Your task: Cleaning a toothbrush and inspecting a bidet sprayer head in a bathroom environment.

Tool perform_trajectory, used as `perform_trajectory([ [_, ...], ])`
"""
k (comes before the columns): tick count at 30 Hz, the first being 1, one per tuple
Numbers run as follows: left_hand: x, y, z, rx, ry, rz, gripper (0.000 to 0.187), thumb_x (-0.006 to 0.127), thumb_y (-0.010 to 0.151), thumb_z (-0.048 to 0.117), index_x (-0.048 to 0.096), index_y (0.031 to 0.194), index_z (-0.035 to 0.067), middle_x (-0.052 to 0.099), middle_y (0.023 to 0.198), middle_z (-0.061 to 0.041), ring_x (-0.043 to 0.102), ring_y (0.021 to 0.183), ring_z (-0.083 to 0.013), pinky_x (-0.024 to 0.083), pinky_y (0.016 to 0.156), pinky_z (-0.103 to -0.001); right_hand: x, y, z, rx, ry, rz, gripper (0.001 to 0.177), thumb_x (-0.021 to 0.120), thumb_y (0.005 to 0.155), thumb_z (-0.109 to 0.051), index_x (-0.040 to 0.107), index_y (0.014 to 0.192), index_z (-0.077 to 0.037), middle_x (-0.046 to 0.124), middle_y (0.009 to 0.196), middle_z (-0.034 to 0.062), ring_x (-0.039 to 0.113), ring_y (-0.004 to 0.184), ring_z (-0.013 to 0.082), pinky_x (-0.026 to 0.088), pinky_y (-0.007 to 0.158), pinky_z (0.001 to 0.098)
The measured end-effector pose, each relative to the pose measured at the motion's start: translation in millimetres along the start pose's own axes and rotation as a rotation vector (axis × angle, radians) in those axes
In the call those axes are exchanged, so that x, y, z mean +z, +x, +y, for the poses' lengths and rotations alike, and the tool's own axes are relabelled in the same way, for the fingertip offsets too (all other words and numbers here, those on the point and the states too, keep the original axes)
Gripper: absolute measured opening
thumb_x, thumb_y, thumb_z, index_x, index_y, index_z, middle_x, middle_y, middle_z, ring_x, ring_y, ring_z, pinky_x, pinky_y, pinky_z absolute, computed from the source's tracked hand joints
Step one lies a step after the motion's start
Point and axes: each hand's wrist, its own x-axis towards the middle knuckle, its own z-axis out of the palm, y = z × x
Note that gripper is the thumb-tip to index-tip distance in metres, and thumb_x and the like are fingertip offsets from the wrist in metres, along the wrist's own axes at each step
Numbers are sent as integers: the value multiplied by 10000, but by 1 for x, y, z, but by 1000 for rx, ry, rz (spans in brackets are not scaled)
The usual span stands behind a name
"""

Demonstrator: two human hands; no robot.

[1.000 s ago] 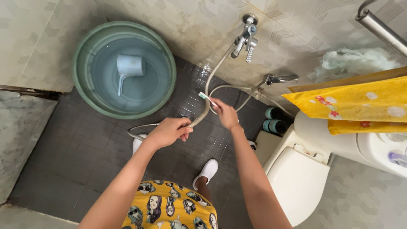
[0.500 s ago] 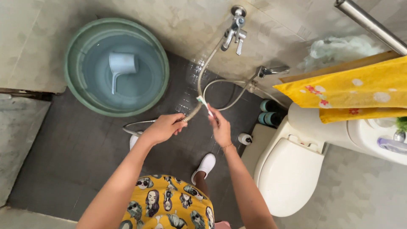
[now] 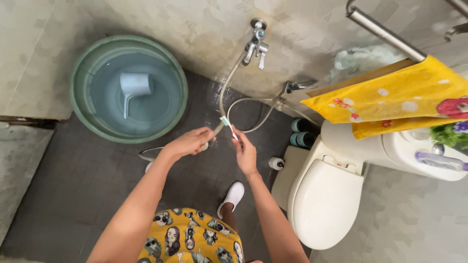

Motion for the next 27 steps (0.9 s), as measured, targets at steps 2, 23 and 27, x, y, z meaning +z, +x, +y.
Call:
perform_trajectory([
  [2, -4, 11, -4, 58, -43, -74, 362, 484, 1022, 438, 620, 1039, 103, 521, 715, 19, 497, 656, -99, 405, 592, -243, 1, 5, -8, 10, 6, 26, 410, 634, 1010, -120, 621, 1402, -241, 589, 756, 70, 503, 637, 95, 483, 626, 258],
  [23, 11, 11, 14, 84, -157, 70, 352, 440, 1012, 296, 653, 913, 34, 461, 693, 11, 421, 609, -100, 330, 507, -276, 22, -34, -23, -243, 89, 229, 452, 591, 1003, 7, 598, 1422, -162, 747, 1105, 171, 710, 936, 119, 550, 780, 277],
  [27, 16, 15, 8, 115, -149, 79, 422, 352, 998, 300, 660, 910, 26, 464, 666, -10, 416, 575, -128, 334, 496, -290, 1, -26, -45, 198, -37, 123, 422, 628, 1023, -59, 634, 1421, -201, 746, 972, 191, 654, 721, 256, 537, 691, 329],
])
